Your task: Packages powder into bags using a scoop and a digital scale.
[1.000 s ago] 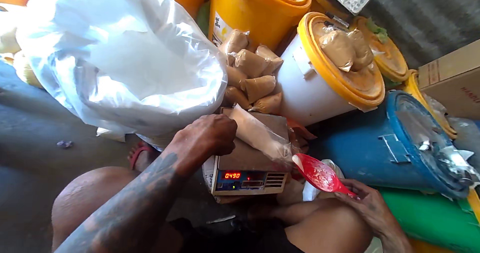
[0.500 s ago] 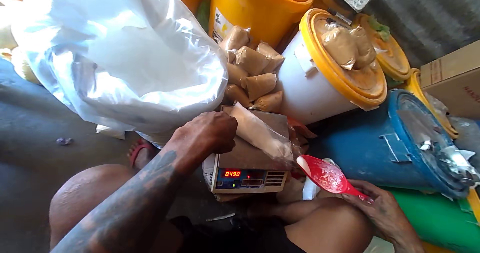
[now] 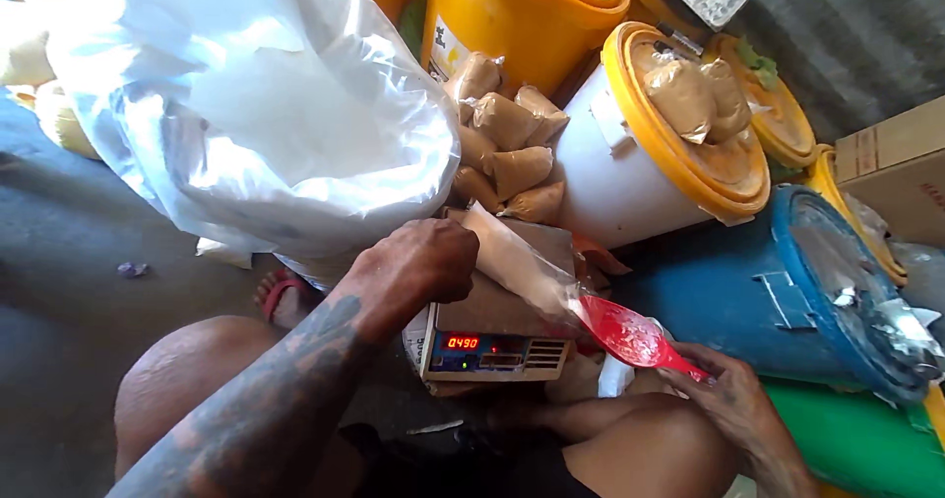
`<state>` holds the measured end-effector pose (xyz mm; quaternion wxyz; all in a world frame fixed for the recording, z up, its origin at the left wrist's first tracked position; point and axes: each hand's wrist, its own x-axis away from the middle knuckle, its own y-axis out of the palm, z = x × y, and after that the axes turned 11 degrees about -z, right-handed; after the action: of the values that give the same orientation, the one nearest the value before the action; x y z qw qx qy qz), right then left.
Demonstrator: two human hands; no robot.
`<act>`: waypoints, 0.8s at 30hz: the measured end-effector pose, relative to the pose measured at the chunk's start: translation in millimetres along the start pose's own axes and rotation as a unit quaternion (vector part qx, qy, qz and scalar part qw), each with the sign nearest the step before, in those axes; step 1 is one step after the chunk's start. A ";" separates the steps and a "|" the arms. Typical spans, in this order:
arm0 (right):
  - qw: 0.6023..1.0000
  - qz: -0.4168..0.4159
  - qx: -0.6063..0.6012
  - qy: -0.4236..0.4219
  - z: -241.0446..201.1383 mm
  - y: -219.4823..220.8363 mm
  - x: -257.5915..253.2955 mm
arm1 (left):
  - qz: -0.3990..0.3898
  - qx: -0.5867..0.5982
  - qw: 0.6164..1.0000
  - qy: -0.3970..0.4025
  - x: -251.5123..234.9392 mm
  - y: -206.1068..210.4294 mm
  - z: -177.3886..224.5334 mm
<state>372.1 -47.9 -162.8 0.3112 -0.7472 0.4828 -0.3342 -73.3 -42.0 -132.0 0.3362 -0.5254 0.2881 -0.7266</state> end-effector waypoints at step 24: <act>0.998 -0.006 -0.062 0.014 20.0 -15.3 28.9 | -0.020 -0.009 1.000 -0.010 -4.5 -7.3 14.3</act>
<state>405.0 -66.6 -156.7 0.2555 -0.7632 0.5023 -0.3161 -60.0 -34.9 -124.9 0.3203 -0.5413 0.2806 -0.7250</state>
